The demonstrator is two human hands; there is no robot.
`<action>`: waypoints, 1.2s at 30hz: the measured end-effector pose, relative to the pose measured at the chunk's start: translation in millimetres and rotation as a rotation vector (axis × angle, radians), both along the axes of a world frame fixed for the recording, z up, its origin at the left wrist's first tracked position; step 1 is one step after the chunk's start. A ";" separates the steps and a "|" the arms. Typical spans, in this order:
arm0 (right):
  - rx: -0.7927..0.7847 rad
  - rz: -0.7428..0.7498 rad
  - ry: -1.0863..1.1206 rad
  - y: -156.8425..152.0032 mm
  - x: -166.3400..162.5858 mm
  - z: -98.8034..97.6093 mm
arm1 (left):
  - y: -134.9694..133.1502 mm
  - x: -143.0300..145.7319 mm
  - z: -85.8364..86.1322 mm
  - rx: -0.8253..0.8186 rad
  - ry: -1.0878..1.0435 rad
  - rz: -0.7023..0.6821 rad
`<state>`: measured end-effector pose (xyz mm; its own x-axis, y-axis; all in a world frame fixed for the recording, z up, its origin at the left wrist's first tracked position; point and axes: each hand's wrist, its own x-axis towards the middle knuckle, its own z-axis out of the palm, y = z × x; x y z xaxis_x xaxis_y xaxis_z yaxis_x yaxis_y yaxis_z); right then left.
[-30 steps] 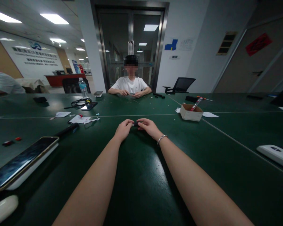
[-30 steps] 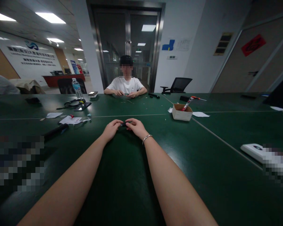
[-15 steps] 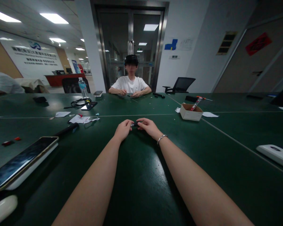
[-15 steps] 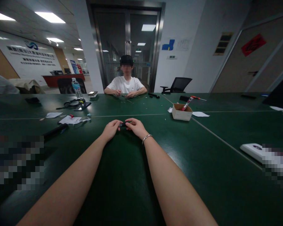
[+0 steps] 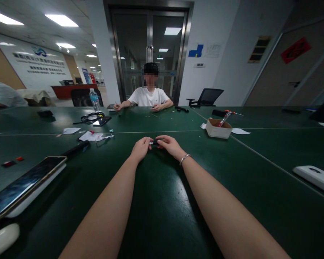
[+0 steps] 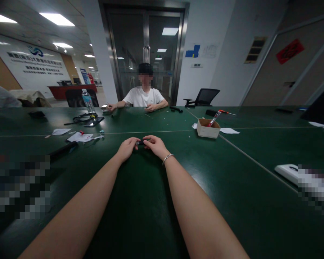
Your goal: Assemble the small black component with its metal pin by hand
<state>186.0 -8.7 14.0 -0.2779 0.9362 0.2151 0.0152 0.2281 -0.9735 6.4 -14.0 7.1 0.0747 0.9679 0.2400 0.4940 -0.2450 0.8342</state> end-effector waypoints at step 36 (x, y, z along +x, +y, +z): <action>0.012 0.014 -0.006 0.5 0.0 -0.8 | 2.7 0.4 -3.3 -0.017 -0.048 -0.037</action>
<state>186.0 -8.1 13.2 -0.2922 0.9297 0.2242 0.0182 0.2398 -0.9707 6.8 -11.3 3.8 0.0991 0.9688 0.2273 0.4444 -0.2474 0.8610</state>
